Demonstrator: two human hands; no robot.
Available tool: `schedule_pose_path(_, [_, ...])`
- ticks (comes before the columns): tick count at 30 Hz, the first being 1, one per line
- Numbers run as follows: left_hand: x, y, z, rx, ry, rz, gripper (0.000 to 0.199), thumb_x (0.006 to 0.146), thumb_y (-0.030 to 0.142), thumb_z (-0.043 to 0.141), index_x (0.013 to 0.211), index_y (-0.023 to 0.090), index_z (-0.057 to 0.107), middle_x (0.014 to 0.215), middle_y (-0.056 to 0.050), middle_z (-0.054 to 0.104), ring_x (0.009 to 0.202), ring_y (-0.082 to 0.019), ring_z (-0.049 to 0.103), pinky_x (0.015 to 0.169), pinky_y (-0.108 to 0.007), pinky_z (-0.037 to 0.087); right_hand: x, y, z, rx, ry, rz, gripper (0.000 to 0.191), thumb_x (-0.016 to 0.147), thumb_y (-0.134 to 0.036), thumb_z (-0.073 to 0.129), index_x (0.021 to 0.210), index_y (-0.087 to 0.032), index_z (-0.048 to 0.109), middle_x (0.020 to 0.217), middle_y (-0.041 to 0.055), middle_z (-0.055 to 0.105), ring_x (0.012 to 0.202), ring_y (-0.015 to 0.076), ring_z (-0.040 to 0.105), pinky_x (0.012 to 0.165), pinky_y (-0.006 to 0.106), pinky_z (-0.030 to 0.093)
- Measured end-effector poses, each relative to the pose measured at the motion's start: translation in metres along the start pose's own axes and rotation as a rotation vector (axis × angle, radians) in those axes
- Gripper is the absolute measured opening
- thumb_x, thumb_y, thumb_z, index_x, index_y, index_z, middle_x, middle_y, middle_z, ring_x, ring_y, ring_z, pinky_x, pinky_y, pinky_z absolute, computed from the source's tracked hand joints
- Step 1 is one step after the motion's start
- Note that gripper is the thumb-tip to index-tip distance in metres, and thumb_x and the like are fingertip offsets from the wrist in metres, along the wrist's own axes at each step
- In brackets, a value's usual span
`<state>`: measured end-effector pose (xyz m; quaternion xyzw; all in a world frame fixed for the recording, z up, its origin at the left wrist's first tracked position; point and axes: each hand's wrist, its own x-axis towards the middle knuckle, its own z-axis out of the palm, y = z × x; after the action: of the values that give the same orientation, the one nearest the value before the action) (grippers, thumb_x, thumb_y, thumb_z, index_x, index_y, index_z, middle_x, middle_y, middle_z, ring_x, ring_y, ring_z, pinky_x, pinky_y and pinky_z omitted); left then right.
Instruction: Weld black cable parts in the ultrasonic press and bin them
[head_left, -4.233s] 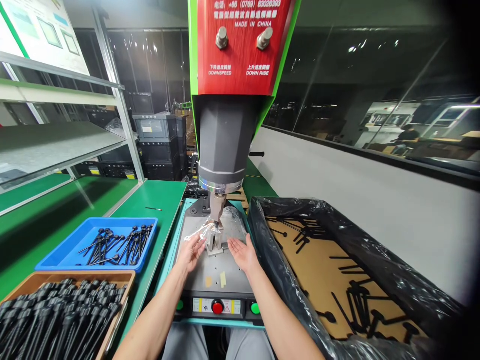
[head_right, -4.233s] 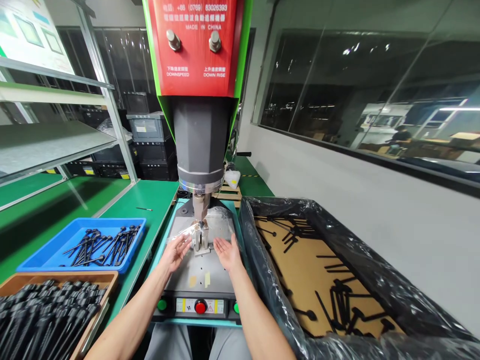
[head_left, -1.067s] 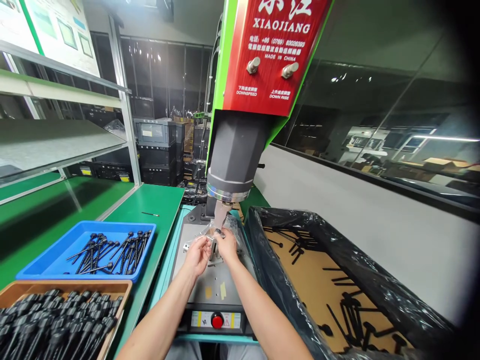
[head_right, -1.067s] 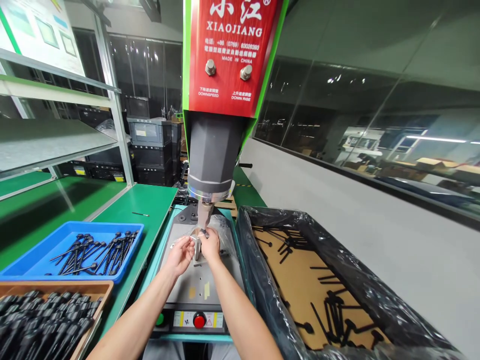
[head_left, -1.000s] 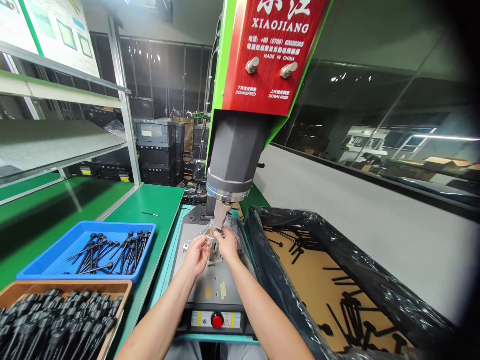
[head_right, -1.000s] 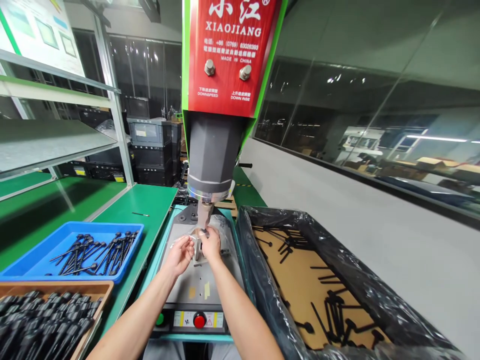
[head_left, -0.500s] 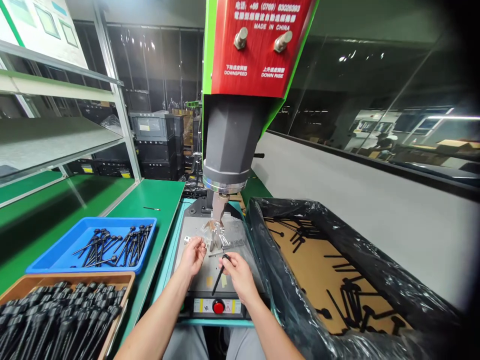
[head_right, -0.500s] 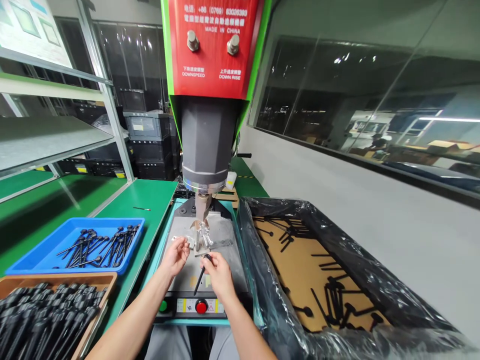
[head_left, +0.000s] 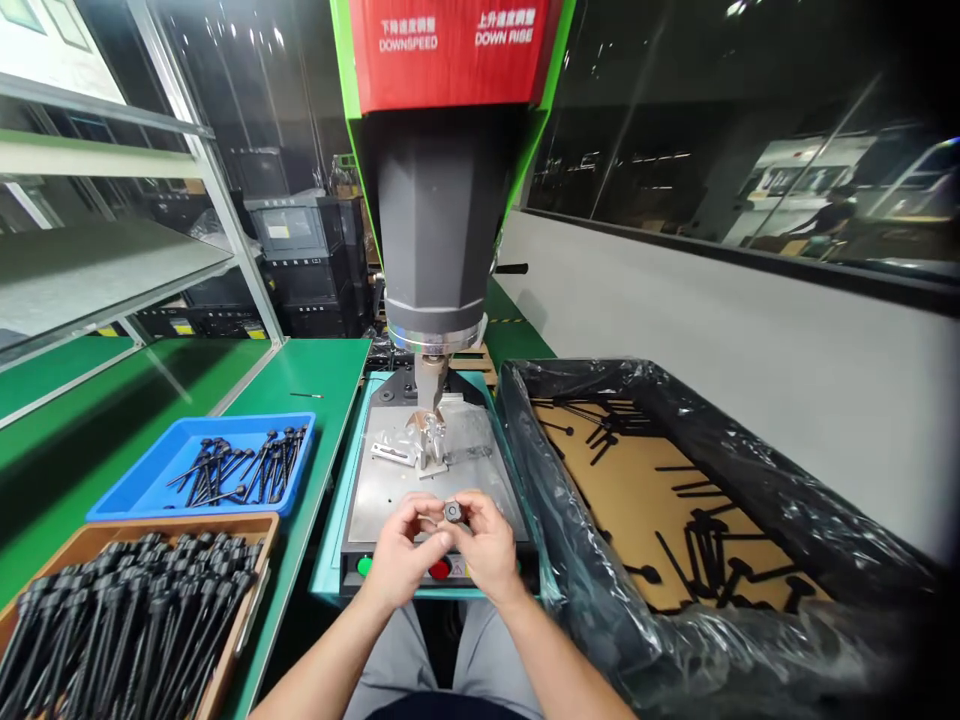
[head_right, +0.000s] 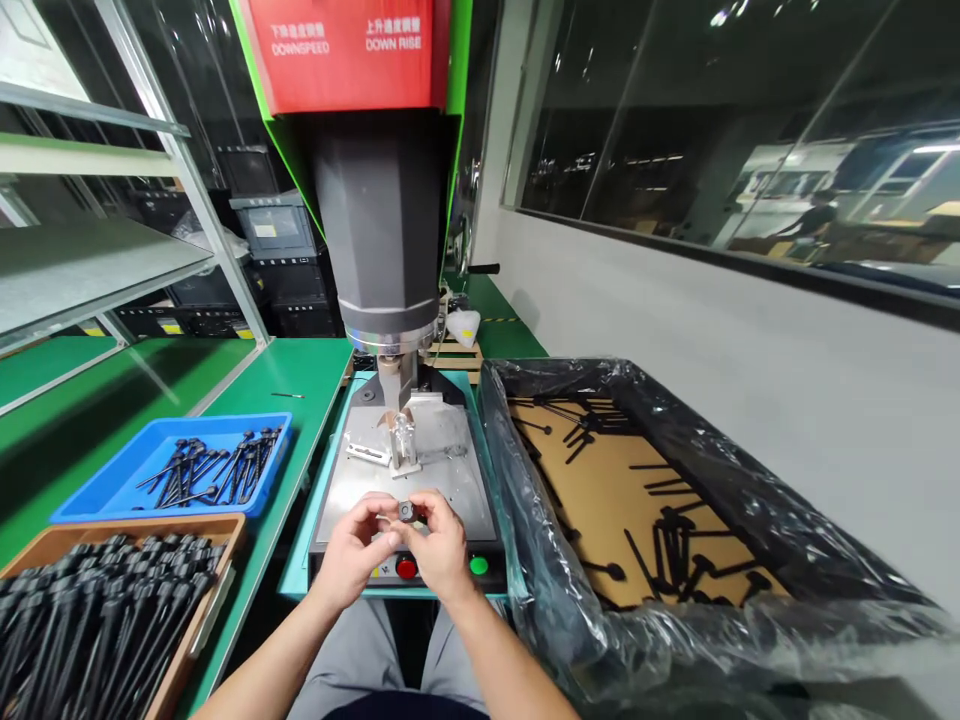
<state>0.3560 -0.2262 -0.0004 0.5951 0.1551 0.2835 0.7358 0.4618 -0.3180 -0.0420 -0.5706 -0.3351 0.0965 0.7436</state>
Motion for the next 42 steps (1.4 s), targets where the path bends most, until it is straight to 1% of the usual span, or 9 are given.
schedule_pose_path(11, [-0.001, 0.014, 0.016, 0.328, 0.063, 0.158, 0.018, 0.069, 0.009, 0.075, 0.083, 0.020, 0.072, 0.082, -0.003, 0.061, 0.080, -0.018, 0.054, 0.077, -0.026, 0.044, -0.013, 0.002, -0.005, -0.046, -0.015, -0.040, 0.027, 0.078, -0.030, 0.071, 0.101, -0.022, 0.060, 0.101, 0.0083, 0.065, 0.093, 0.0228, 0.064, 0.082, 0.036, 0.054])
schedule_pose_path(14, [0.001, 0.019, 0.007, 0.165, 0.130, 0.114, 0.022, 0.066, 0.010, 0.077, 0.086, 0.019, 0.074, 0.084, -0.005, 0.062, 0.080, -0.018, 0.054, 0.077, -0.027, 0.046, -0.018, 0.001, -0.014, -0.148, -0.185, 0.109, 0.036, 0.086, -0.037, 0.063, 0.118, -0.021, 0.062, 0.107, 0.0107, 0.069, 0.100, 0.0255, 0.065, 0.090, 0.039, 0.052])
schedule_pose_path(17, [-0.004, 0.019, -0.002, 0.029, 0.212, 0.090, 0.025, 0.064, 0.016, 0.081, 0.088, 0.016, 0.075, 0.080, -0.005, 0.062, 0.071, -0.016, 0.054, 0.070, -0.027, 0.047, -0.024, 0.000, -0.013, -0.168, -0.423, 0.251, 0.032, 0.090, -0.043, 0.056, 0.108, -0.020, 0.070, 0.089, 0.0078, 0.072, 0.085, 0.0240, 0.068, 0.079, 0.034, 0.055])
schedule_pose_path(20, [-0.017, 0.012, -0.010, -0.058, 0.256, 0.015, 0.034, 0.066, 0.026, 0.080, 0.098, 0.015, 0.072, 0.075, -0.004, 0.062, 0.063, -0.015, 0.055, 0.062, -0.027, 0.047, -0.031, 0.004, 0.002, -0.090, -0.501, 0.349, 0.036, 0.088, -0.050, 0.057, 0.097, -0.018, 0.072, 0.076, 0.0061, 0.071, 0.071, 0.0219, 0.066, 0.069, 0.031, 0.055])
schedule_pose_path(25, [-0.050, 0.005, -0.031, -0.025, 0.276, -0.094, 0.027, 0.071, 0.039, 0.076, 0.080, 0.014, 0.070, 0.062, -0.001, 0.057, 0.048, -0.011, 0.048, 0.047, -0.024, 0.040, -0.048, 0.016, 0.036, 0.002, -0.627, 0.408, 0.042, 0.084, -0.052, 0.063, 0.104, -0.017, 0.071, 0.095, 0.0119, 0.073, 0.081, 0.0249, 0.068, 0.076, 0.034, 0.056])
schedule_pose_path(30, [-0.096, 0.029, -0.080, 0.129, 0.559, 0.041, 0.014, 0.071, 0.027, 0.076, 0.077, 0.015, 0.072, 0.070, -0.004, 0.064, 0.064, -0.015, 0.056, 0.065, -0.025, 0.046, -0.063, 0.034, 0.052, 0.035, -0.767, 0.491, 0.049, 0.077, -0.049, 0.072, 0.117, -0.021, 0.067, 0.113, 0.0148, 0.070, 0.105, 0.0293, 0.065, 0.093, 0.041, 0.052])
schedule_pose_path(35, [-0.144, 0.062, -0.169, 0.463, 0.992, 0.123, 0.015, 0.070, 0.025, 0.075, 0.082, 0.018, 0.074, 0.079, -0.004, 0.069, 0.072, -0.018, 0.059, 0.072, -0.026, 0.047, -0.065, 0.042, 0.051, -0.002, -0.811, 0.649, 0.049, 0.071, -0.059, 0.072, 0.101, -0.020, 0.073, 0.099, 0.0140, 0.074, 0.097, 0.0307, 0.069, 0.089, 0.041, 0.055])
schedule_pose_path(38, [-0.162, 0.079, -0.231, 0.854, 1.170, 0.043, 0.018, 0.079, 0.029, 0.065, 0.092, 0.019, 0.072, 0.087, -0.004, 0.071, 0.078, -0.020, 0.063, 0.077, -0.029, 0.048, -0.066, 0.040, 0.050, -0.016, -0.789, 0.706, 0.053, 0.066, -0.064, 0.074, 0.097, -0.020, 0.074, 0.096, 0.0128, 0.075, 0.095, 0.0313, 0.070, 0.086, 0.039, 0.057])
schedule_pose_path(42, [-0.161, 0.088, -0.294, 1.168, 1.206, -0.175, 0.021, 0.082, 0.029, 0.059, 0.096, 0.018, 0.071, 0.096, -0.007, 0.073, 0.083, -0.022, 0.066, 0.080, -0.032, 0.048, -0.069, 0.041, 0.048, -0.009, -0.770, 0.713, 0.054, 0.065, -0.064, 0.075, 0.097, -0.020, 0.074, 0.094, 0.0118, 0.075, 0.092, 0.0307, 0.070, 0.084, 0.037, 0.058])
